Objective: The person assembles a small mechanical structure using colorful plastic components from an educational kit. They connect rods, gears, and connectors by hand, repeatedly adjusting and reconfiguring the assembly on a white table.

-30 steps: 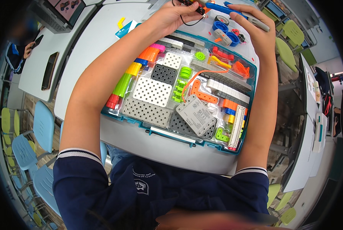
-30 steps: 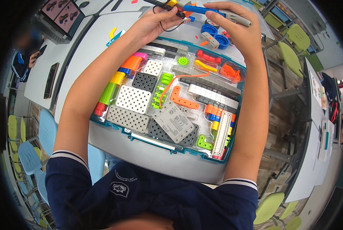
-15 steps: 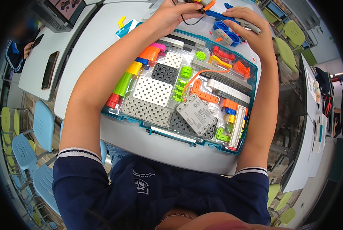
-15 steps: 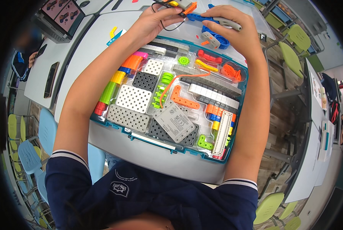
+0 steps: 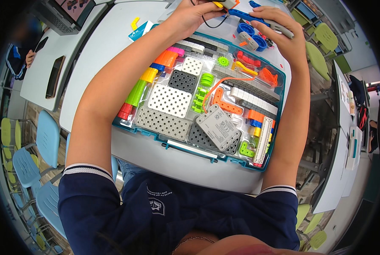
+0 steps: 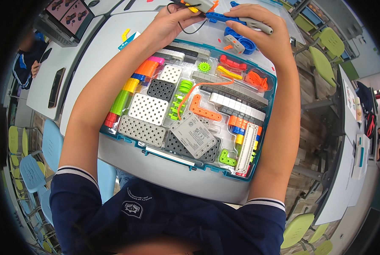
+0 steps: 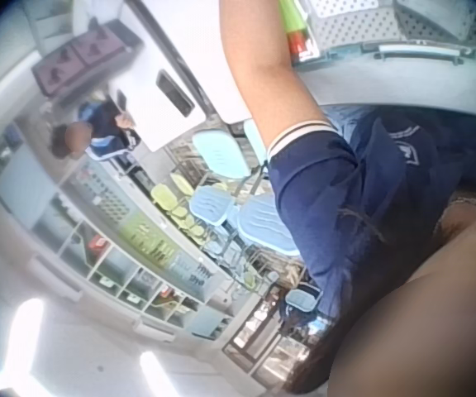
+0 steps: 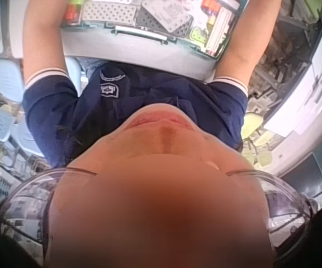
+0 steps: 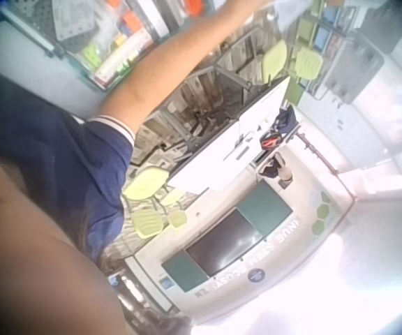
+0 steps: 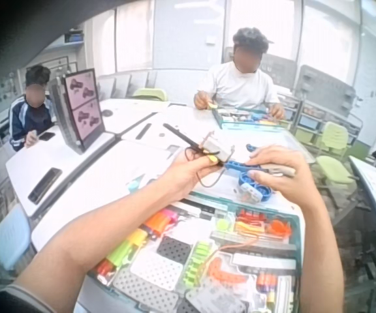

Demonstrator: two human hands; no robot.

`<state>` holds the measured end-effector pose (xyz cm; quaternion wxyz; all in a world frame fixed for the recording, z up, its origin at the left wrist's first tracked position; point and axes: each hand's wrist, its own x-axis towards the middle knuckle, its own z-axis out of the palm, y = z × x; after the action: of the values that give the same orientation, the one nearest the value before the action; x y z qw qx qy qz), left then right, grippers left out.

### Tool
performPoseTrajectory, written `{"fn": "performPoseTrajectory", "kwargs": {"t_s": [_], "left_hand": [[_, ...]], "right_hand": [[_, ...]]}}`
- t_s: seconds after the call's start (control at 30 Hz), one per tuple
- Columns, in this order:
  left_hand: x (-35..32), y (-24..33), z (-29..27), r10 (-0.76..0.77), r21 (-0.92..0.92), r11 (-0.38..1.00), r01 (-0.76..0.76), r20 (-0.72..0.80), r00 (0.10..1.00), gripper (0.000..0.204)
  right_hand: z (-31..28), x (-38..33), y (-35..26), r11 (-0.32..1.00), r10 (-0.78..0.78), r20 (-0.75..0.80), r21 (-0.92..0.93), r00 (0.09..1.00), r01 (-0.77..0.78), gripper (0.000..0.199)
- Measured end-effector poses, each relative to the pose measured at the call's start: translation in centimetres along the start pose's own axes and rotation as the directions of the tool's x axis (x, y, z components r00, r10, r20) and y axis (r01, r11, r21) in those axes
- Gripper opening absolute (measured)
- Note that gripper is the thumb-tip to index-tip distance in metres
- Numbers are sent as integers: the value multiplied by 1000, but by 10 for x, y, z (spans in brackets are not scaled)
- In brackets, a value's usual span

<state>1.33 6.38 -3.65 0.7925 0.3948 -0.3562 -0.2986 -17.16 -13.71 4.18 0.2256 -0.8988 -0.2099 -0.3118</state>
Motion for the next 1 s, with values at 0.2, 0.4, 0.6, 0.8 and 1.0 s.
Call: {"fn": "performPoseTrajectory", "kwargs": {"t_s": [0.2,0.4,0.6,0.8,1.0], "left_hand": [[0,0,2,12,22,1000,-11,-28,1000,20],[-3,-1,4,33,46,998,-32,-30,999,22],[-5,2,9,87,138,987,-77,-71,994,37],[-5,2,7,106,206,974,-96,-40,994,49],[-2,-2,5,135,296,948,-119,-34,990,49]], "right_hand": [[9,7,-17,1000,-5,-52,-19,999,4,20],[16,14,-45,996,67,-65,-57,996,-71,25],[13,18,-55,991,64,-2,-114,998,-64,22],[16,14,-37,988,-25,1,-150,1000,25,21],[4,6,-19,999,23,40,-46,999,-21,21]]}}
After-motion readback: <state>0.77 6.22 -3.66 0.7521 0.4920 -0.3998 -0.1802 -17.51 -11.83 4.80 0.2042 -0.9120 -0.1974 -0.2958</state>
